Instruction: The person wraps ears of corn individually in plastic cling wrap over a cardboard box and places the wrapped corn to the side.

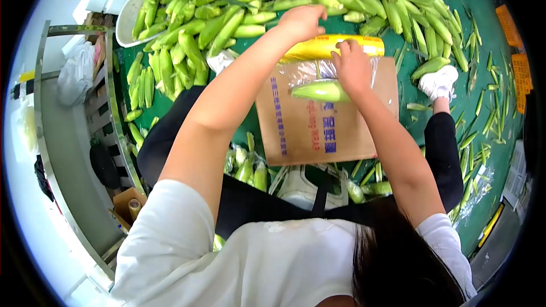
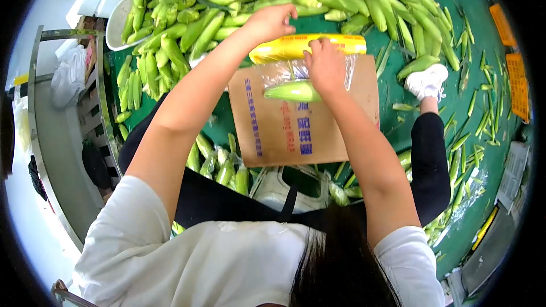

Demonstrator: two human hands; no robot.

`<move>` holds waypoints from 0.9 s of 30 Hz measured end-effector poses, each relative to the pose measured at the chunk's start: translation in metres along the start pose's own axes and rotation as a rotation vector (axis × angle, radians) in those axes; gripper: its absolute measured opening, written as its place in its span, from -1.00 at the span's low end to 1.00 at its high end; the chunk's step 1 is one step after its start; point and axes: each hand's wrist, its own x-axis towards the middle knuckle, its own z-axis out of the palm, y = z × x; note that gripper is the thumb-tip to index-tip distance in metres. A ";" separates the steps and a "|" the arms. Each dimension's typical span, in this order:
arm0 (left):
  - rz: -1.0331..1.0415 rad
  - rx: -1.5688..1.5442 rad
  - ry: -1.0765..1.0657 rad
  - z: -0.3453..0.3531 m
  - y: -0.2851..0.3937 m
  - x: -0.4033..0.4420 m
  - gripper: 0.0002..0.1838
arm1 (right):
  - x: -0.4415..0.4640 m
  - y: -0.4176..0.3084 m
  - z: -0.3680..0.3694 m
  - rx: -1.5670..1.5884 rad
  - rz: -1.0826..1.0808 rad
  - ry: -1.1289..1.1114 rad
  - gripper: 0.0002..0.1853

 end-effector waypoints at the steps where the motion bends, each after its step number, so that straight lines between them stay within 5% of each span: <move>1: 0.032 -0.031 0.191 -0.005 -0.005 0.004 -0.66 | 0.009 -0.002 0.001 0.078 0.038 -0.031 -0.64; 3: 0.107 -0.188 0.108 0.002 -0.012 0.006 -0.71 | -0.017 -0.018 0.008 -0.022 -0.158 -0.362 -0.51; 6: 0.422 -0.513 -0.045 0.083 -0.012 -0.008 -0.64 | -0.048 -0.035 -0.004 -0.128 -0.380 -0.430 -0.23; 7: 0.298 -0.309 -0.195 0.115 0.006 -0.023 -0.57 | -0.047 -0.038 -0.007 -0.148 -0.333 -0.515 -0.22; 8: 0.148 -0.105 -0.330 0.132 0.017 -0.038 -0.49 | -0.053 -0.031 0.007 -0.251 -0.422 -0.300 -0.22; 9: 0.261 0.040 -0.430 0.110 0.025 -0.043 -0.50 | -0.049 -0.036 -0.009 -0.096 -0.334 -0.478 -0.26; 11: 0.400 0.060 -0.133 0.120 0.028 -0.066 -0.57 | -0.041 -0.039 -0.025 0.070 -0.279 -0.840 -0.34; 13: 0.523 0.468 -0.156 0.125 0.040 -0.081 -0.31 | -0.042 -0.043 -0.027 0.053 -0.467 -0.816 -0.33; 14: 0.568 0.501 -0.103 0.144 0.041 -0.088 -0.31 | -0.023 -0.060 -0.034 -0.034 -0.354 -1.314 -0.25; 15: 0.598 0.436 -0.112 0.153 0.046 -0.098 -0.32 | -0.030 -0.052 -0.015 0.118 -0.362 -1.517 -0.11; 16: 0.627 0.372 -0.123 0.162 0.051 -0.108 -0.33 | -0.036 -0.052 -0.021 0.174 -0.436 -1.452 -0.03; 20: 0.675 0.071 -0.141 0.133 0.066 -0.131 -0.35 | -0.108 -0.074 -0.017 0.282 -0.662 -2.130 -0.16; 21: 0.674 0.108 -0.138 0.128 0.064 -0.130 -0.34 | -0.151 -0.073 -0.027 0.670 -0.396 -2.297 -0.10; 22: 0.673 0.135 -0.135 0.126 0.065 -0.129 -0.33 | -0.201 -0.057 -0.030 0.779 -0.089 -2.146 -0.13; 24: 0.642 0.232 -0.078 0.145 0.070 -0.136 -0.32 | -0.196 -0.042 -0.102 1.004 -0.135 -1.828 -0.21; 26: 0.527 0.263 -0.046 0.164 0.089 -0.162 -0.29 | -0.194 -0.012 -0.143 1.170 0.223 -1.611 -0.31; 27: 0.469 0.223 -0.031 0.163 0.098 -0.177 -0.30 | -0.207 -0.011 -0.176 1.945 0.636 -1.630 -0.34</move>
